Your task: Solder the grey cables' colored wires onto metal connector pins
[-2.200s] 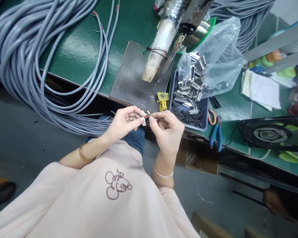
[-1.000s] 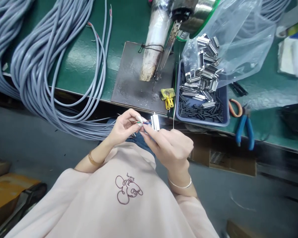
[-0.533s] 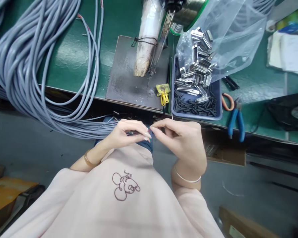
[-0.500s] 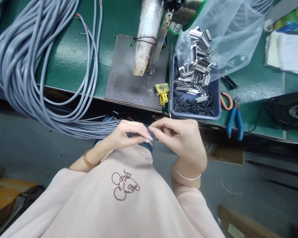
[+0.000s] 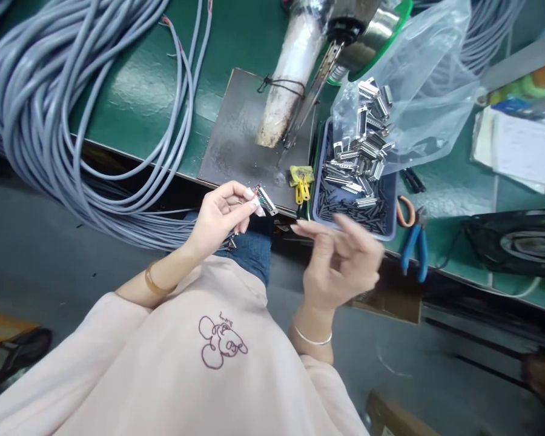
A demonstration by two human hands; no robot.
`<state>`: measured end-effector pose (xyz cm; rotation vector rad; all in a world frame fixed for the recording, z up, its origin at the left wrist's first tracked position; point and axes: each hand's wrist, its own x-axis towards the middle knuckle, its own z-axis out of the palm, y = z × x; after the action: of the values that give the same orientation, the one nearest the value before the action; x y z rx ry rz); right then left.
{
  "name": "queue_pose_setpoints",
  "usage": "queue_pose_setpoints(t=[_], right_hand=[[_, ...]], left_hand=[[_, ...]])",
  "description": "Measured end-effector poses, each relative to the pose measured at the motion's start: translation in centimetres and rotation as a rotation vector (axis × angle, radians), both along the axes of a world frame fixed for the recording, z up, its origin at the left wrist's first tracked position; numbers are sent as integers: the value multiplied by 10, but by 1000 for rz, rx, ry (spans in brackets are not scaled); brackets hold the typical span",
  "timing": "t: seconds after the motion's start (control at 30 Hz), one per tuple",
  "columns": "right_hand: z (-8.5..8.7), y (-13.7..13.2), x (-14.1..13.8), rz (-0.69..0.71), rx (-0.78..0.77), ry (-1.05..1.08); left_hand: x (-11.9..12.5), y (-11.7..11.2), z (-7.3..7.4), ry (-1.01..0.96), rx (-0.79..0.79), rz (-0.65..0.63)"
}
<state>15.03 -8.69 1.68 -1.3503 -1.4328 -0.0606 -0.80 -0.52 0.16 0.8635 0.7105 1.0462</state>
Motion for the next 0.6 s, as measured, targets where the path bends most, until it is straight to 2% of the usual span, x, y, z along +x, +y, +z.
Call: queue_pose_setpoints(t=[0.13,0.33,0.6], right_hand=[[-15,4,-5,-40,-46,-162],[-18,26,-12,46,-39,-160],[-21,37,-12,36,28,-246]], left_hand=[[1,1,0,-45,-27,-35],[1,2,-1,-49,-19,-87],[11,6,-5,118,68,69]])
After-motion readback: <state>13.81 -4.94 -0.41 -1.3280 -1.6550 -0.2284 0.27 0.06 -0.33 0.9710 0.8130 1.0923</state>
